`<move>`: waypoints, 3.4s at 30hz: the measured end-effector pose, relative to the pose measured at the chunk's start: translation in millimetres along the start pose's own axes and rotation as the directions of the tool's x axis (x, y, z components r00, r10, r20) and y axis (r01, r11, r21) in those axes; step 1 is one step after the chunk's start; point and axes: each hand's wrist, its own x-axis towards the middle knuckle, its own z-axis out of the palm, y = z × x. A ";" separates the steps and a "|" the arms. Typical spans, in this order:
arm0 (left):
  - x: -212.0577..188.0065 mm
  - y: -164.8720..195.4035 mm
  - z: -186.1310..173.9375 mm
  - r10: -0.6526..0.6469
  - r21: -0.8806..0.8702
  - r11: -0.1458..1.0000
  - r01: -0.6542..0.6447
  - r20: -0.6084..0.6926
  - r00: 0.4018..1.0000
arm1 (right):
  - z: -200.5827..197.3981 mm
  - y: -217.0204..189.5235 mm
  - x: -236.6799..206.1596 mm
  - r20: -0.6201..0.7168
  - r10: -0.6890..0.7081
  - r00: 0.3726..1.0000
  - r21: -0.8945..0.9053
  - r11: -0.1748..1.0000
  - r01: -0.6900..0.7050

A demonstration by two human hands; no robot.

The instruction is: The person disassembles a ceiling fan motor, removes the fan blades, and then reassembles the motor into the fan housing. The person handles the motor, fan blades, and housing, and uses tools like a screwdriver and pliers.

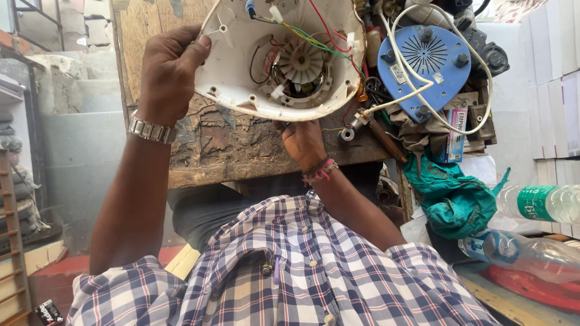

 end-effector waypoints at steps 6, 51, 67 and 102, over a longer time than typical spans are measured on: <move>-8.6 0.0 -0.7 -0.040 0.039 0.998 0.040 0.006 0.999 | -13.5 -7.8 4.2 -0.158 0.065 0.985 -0.131 0.988 -0.086; -7.3 15.2 9.9 0.076 0.135 0.988 -0.076 0.004 0.997 | 205.3 -119.7 10.9 0.660 0.455 0.598 -0.055 -0.764 0.643; -11.6 15.9 8.6 0.044 0.255 0.966 -0.045 0.012 0.999 | 179.2 -176.0 14.8 0.745 -0.121 0.656 -0.655 0.053 0.754; -10.3 -8.3 -1.2 0.040 0.454 0.891 -0.009 -0.058 0.998 | 190.7 -157.3 11.0 0.816 0.487 0.313 0.249 -0.784 0.569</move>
